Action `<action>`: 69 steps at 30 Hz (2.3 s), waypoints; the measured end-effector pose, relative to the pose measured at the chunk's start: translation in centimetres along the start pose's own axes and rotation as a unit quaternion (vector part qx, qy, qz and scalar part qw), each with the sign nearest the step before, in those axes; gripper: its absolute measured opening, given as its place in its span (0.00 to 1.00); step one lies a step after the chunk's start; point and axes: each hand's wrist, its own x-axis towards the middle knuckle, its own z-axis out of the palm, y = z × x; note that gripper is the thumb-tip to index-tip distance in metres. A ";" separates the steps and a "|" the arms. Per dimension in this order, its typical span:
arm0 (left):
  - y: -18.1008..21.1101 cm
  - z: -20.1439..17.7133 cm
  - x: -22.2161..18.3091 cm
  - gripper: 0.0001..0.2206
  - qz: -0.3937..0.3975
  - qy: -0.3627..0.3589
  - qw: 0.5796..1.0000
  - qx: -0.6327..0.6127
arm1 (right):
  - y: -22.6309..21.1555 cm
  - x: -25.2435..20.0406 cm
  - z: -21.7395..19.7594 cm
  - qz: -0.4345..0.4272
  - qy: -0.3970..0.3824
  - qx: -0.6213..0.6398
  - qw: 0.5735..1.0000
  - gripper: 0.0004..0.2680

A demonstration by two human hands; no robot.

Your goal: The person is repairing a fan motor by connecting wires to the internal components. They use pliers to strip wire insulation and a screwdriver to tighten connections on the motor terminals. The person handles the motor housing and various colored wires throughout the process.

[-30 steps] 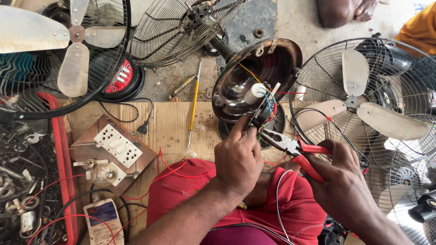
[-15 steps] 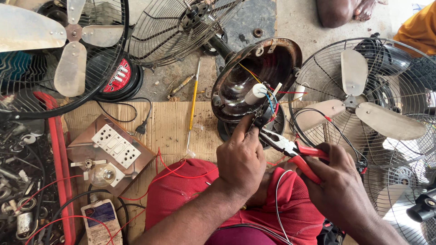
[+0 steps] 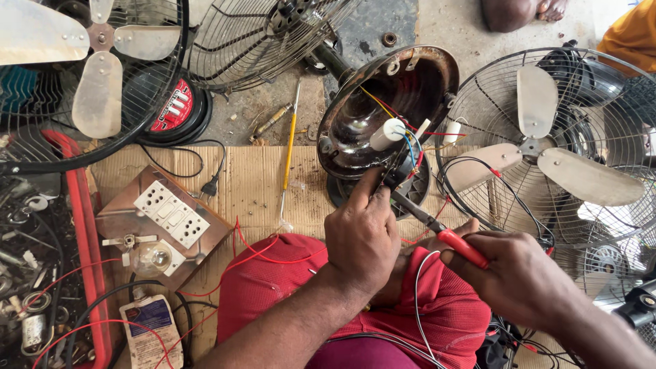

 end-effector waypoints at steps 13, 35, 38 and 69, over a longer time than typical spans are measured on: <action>-0.1 -0.2 -0.4 0.08 0.009 -0.011 1.000 -0.020 | 8.9 6.1 -0.3 0.030 -0.481 0.631 0.609 0.15; 0.8 0.4 0.5 0.07 -0.003 -0.022 1.000 -0.003 | 4.6 -0.6 4.3 -0.142 0.227 0.013 0.963 0.16; 0.8 0.5 0.5 0.07 -0.001 -0.022 1.000 -0.003 | 4.3 -0.6 4.3 -0.134 0.222 0.009 0.966 0.15; 0.2 -0.2 0.4 0.10 0.016 -0.019 0.999 -0.032 | 2.7 1.1 -0.8 0.075 -0.095 0.002 0.993 0.14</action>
